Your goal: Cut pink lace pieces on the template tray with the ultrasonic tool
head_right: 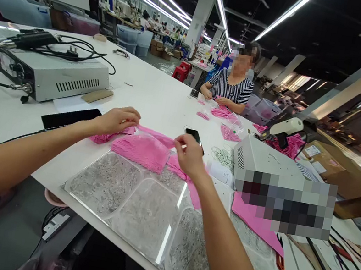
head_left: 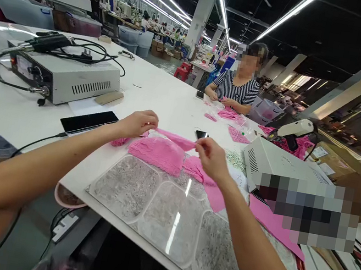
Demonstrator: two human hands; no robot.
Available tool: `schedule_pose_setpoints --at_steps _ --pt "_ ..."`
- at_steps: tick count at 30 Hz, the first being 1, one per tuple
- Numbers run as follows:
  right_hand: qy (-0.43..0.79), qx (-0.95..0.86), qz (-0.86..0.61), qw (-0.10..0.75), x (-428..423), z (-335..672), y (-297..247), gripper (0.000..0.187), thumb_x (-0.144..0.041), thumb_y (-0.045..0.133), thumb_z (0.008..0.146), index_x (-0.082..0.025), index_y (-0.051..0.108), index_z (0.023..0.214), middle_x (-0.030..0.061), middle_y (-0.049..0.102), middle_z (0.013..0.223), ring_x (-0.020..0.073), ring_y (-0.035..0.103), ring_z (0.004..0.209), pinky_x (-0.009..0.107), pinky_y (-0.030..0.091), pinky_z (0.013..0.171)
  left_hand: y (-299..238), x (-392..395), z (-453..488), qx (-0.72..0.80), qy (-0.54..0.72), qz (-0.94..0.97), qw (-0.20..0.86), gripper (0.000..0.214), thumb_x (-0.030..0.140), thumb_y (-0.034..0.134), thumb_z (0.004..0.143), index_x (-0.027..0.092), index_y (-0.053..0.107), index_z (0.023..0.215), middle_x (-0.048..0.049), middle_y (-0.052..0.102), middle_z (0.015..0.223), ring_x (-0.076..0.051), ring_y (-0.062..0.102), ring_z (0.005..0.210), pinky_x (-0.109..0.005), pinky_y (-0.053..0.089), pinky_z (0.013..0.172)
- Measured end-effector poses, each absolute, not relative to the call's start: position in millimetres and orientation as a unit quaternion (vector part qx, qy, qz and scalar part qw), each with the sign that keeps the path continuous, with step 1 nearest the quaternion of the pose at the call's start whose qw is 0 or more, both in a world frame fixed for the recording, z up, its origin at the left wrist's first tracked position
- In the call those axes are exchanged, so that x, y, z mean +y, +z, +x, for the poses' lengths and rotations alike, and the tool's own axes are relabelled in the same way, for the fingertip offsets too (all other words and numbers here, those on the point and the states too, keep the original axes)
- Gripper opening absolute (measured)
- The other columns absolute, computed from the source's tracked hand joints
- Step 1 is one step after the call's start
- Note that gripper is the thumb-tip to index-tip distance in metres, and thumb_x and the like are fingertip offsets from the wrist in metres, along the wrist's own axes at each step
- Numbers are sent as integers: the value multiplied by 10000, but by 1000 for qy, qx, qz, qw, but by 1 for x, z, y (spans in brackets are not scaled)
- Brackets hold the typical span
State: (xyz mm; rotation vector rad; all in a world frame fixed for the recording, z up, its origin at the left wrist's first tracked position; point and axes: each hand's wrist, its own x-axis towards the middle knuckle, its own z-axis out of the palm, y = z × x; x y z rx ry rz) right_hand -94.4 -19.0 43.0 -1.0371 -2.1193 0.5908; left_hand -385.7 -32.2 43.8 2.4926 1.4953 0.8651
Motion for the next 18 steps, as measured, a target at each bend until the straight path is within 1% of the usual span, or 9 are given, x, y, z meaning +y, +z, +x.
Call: schedule_pose_setpoints --at_steps 2,4,7,9,11,12,14,15,18 --pt "231 -836 -376 327 -20 -107 24 99 -268 512 840 -205 570 791 39 626 830 138 567 737 274 462 662 31 -37 -401 476 244 843 59 290 325 441 876 178 675 790 -63 649 1060 -164 617 910 -284 489 885" --pt "238 -847 -367 303 -26 -107 7 41 -232 560 795 -211 583 770 22 634 830 125 568 704 264 471 656 20 -42 -411 462 213 859 57 272 329 466 854 195 692 783 -52 671 1052 -181 617 957 -293 496 895" --pt "217 -824 -421 311 -36 -78 -5 96 -251 501 832 -207 586 829 27 628 849 126 562 715 265 467 664 15 -44 -404 456 206 865 36 292 318 451 875 188 705 932 -88 650 1133 -225 586 1057 -367 457 976" --pt "197 -799 -475 312 -46 -47 -5 145 -267 452 853 -201 569 798 23 617 791 131 549 693 270 454 654 17 -41 -381 441 206 873 21 303 301 435 905 178 695 1000 -102 637 1146 -233 585 1052 -397 433 994" --pt "190 -791 -511 279 -58 -16 -6 144 -292 501 825 -201 567 735 -7 584 663 126 520 600 263 425 592 18 -37 -346 405 191 894 6 271 271 454 915 167 695 982 -99 647 1104 -223 601 1001 -374 453 945" --pt "188 -789 -524 259 -64 -3 -7 140 -308 534 806 -200 577 727 -14 580 638 125 513 576 261 410 569 18 -33 -326 387 185 903 10 243 259 475 913 176 697 968 -85 654 1090 -209 606 988 -346 455 929" --pt "177 -788 -543 229 -76 14 -14 143 -334 619 745 -197 605 785 -7 609 689 130 517 583 263 399 559 14 -26 -286 355 172 919 14 174 227 536 889 185 703 919 -61 669 1045 -187 615 956 -302 454 895" --pt "171 -789 -549 218 -81 20 -19 153 -336 635 731 -196 610 787 0 616 717 136 524 608 267 401 572 11 -22 -267 341 166 925 15 151 231 567 878 187 701 930 -56 672 1032 -183 618 945 -293 452 880" --pt "164 -789 -556 204 -87 28 -32 141 -315 553 799 -194 604 750 13 607 734 141 523 640 277 407 605 0 -13 -225 310 151 939 8 141 250 608 866 196 690 967 -47 672 1029 -184 617 961 -288 439 854"
